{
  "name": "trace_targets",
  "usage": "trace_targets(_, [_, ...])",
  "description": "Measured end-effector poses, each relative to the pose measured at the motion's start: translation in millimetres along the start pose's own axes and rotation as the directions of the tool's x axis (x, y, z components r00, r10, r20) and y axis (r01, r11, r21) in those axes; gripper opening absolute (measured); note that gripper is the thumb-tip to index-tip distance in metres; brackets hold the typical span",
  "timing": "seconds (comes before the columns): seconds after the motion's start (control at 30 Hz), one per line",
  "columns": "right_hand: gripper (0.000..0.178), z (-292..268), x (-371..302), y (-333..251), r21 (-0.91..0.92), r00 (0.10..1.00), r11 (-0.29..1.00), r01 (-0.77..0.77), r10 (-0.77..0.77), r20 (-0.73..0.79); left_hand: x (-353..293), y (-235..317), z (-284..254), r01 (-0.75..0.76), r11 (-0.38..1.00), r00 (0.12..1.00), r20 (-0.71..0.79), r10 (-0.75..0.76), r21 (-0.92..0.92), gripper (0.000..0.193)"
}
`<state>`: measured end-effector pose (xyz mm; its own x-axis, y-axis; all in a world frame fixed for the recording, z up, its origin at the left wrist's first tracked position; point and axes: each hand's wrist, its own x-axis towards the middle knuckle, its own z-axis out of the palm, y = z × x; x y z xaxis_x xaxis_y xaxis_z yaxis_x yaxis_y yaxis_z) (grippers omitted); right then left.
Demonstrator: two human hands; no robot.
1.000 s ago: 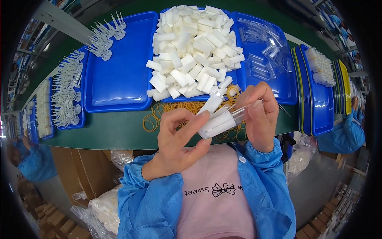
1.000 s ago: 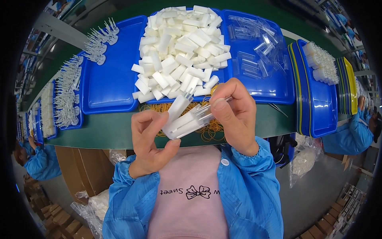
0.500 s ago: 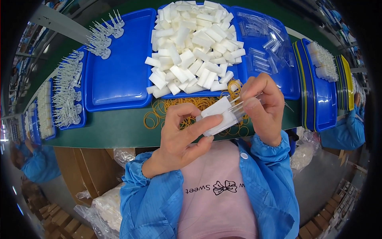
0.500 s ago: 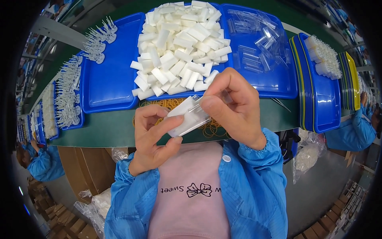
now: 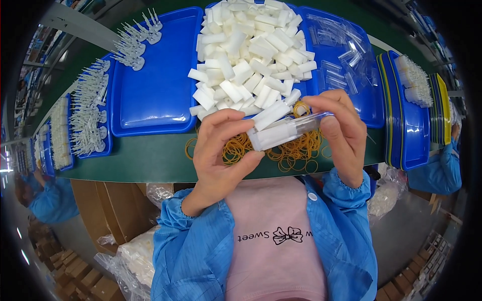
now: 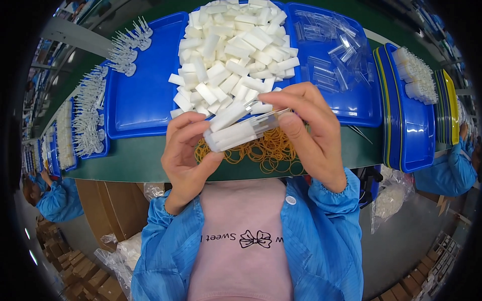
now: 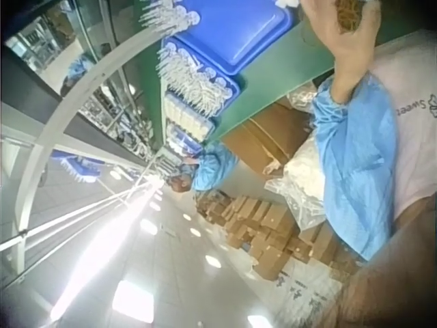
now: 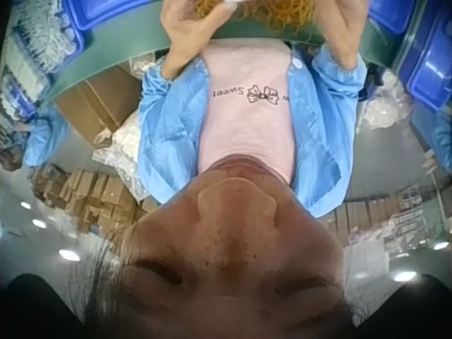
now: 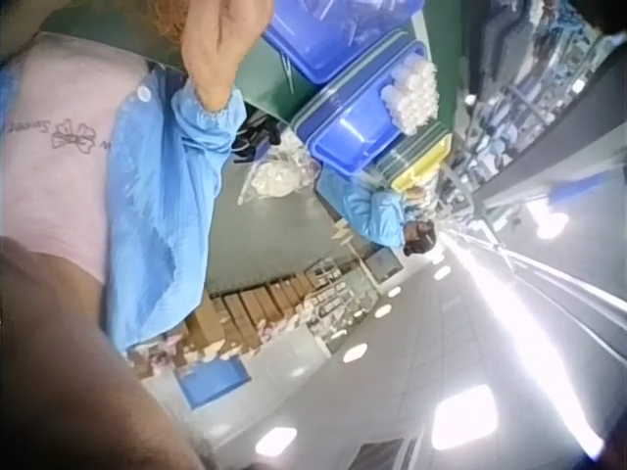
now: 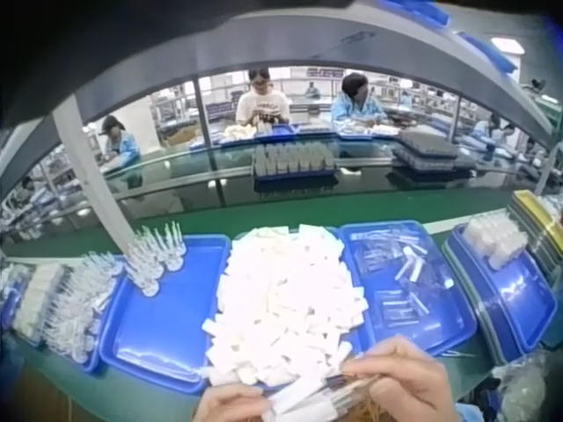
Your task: The person assembles component bundles by attaching white foam pieces onto a pinned base, sliding clear plastic sleeves over them, securing the bundle with a rubber band, and adjusting the pins using tweezers before placing the assembly onto a tray.
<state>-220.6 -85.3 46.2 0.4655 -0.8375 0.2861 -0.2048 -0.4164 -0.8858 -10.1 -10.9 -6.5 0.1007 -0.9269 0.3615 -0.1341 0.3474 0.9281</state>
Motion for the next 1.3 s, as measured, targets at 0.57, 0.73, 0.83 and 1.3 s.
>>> trace_targets(0.57, [0.018, 33.2, -7.2, 15.7, 0.243, 0.947, 0.951, 0.190, -0.111, -0.302, 2.7, -2.6, 5.6, 0.257, 0.782, 0.961, 0.068, -0.267, -0.568, 0.043])
trace_targets(0.73, [0.019, 41.1, -10.9, 16.5, 0.227, 0.953, 0.958, 0.177, -0.108, -0.285, 2.4, -5.3, 5.9, 0.198, 0.830, 0.980, 0.084, -0.181, -0.522, 0.041])
trace_targets(0.83, [0.019, 42.1, -13.6, 16.1, 0.181, 0.945, 0.963, 0.202, -0.143, -0.295, 2.2, -4.8, 6.9, 0.224, 0.811, 0.974, 0.112, -0.195, -0.541, 0.042])
trace_targets(1.3, [0.021, -54.2, 9.7, 75.0, -0.470, 0.961, 0.876, -0.107, -0.029, -0.273, 0.7, -3.1, 0.8, 0.303, 0.726, 0.930, 0.026, -0.366, -0.618, 0.040])
